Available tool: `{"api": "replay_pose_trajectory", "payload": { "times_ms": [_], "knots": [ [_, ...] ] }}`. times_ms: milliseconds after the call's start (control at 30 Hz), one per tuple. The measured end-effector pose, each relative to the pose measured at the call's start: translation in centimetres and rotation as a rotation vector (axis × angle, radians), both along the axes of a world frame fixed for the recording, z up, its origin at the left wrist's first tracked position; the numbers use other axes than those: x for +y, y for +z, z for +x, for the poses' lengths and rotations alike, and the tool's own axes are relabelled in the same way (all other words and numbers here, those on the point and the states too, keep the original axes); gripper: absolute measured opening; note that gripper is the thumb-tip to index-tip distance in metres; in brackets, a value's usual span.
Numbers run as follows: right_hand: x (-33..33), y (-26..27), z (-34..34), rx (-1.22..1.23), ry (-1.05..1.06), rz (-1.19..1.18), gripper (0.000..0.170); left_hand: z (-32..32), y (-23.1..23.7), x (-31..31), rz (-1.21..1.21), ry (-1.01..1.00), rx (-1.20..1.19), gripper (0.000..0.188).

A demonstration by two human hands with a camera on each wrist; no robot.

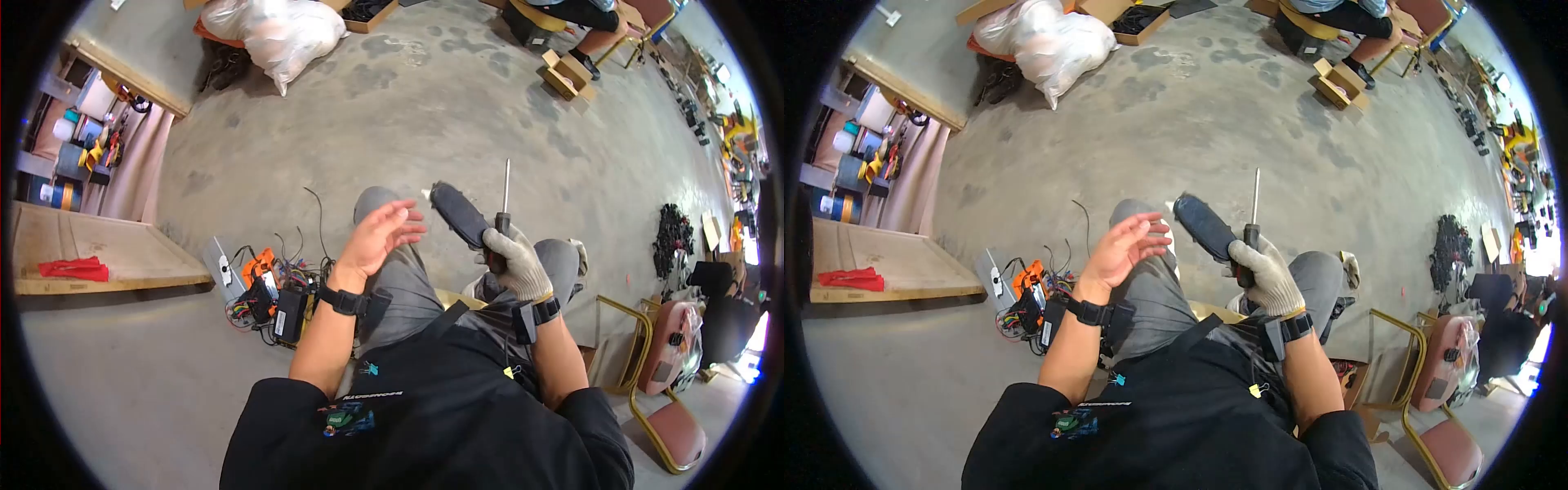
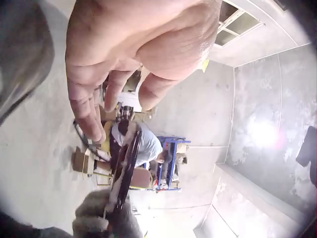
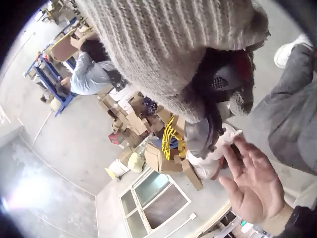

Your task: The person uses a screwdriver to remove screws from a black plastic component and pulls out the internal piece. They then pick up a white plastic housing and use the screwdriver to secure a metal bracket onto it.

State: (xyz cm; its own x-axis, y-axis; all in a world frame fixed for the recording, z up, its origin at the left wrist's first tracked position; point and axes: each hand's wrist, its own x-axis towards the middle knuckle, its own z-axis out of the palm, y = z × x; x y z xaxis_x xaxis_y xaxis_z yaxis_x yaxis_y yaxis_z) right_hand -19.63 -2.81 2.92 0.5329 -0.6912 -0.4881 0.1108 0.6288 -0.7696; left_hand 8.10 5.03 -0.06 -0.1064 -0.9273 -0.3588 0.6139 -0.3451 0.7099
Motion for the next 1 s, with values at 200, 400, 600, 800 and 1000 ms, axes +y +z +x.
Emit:
{"api": "replay_pose_trajectory", "payload": {
  "times_ms": [200,400,600,800,1000],
  "knots": [
    [1.1,-1.0,2.0,-0.136,-0.008,0.123,0.041,-5.4,0.0,-0.5,-0.055,0.06,0.078,0.061],
    [2.0,-0.7,3.6,-0.139,0.113,0.108,0.038,-6.1,-1.9,-1.2,0.007,0.117,0.224,0.06],
    [1.2,-1.3,3.6,-0.006,0.226,0.027,0.031,-5.7,-2.0,-2.0,-0.039,0.132,0.305,0.064],
    [-3.3,-6.9,0.4,0.345,0.195,0.074,0.026,-2.2,-3.1,-3.2,-0.038,0.168,0.371,0.063],
    [-8.5,-15.7,-3.5,0.627,0.238,0.181,0.025,-0.2,-4.2,-3.3,0.035,0.083,0.296,0.059]
  ]
}}
